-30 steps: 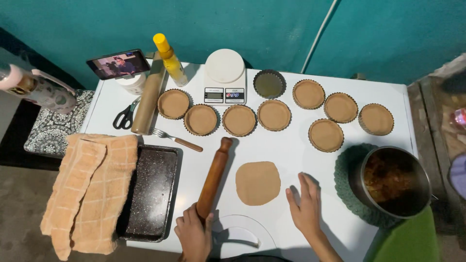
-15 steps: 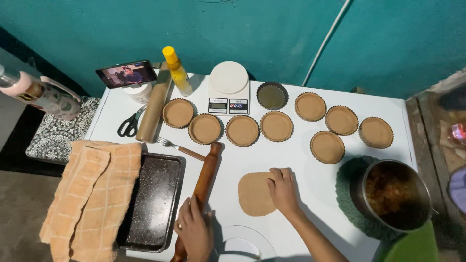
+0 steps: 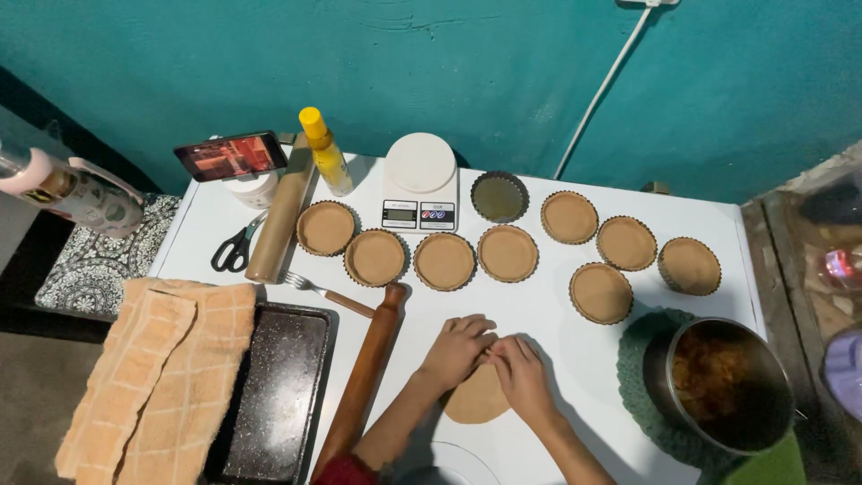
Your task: Rolling out dough and lining tart molds with it.
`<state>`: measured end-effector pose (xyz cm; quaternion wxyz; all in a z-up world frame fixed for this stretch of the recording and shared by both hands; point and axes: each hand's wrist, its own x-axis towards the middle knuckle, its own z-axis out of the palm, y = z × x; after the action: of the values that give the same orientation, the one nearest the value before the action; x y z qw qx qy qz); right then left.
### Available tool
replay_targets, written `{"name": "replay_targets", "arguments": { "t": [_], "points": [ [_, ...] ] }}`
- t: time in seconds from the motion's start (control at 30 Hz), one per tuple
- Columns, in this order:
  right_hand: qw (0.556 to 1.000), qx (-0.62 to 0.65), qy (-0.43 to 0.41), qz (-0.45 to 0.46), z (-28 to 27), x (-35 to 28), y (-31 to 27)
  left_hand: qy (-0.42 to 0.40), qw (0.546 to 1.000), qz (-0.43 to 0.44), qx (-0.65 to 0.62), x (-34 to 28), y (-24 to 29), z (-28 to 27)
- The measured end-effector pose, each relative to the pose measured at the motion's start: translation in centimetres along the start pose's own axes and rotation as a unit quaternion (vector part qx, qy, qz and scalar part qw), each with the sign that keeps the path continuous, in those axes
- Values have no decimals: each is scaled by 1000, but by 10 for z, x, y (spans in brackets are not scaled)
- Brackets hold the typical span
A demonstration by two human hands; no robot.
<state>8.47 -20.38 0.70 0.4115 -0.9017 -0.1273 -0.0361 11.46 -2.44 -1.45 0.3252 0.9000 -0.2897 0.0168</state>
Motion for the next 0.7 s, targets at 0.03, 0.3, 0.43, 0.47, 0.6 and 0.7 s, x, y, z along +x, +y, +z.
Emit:
{"name": "replay_targets", "arguments": {
  "t": [0.03, 0.3, 0.43, 0.47, 0.6, 0.7],
  "points": [
    [1000, 0, 2, 0, -4, 1, -5, -1, 1000, 2, 0, 2, -2, 2],
    [988, -109, 50, -98, -20, -7, -10, -58, 994, 57, 76, -2, 3, -8],
    [996, -65, 2, -61, -11, -32, 1, -59, 994, 49, 78, -12, 18, -32],
    [999, -31, -26, -10, -11, -36, -2, -65, 997, 23, 29, -14, 23, -43],
    [996, 49, -24, 68, -5, -38, -35, -73, 985, -63, -140, -18, 12, -57],
    [997, 70, -2, 27, -6, -26, -62, -96, 946, -122, -286, -25, -12, -53]
  ]
}}
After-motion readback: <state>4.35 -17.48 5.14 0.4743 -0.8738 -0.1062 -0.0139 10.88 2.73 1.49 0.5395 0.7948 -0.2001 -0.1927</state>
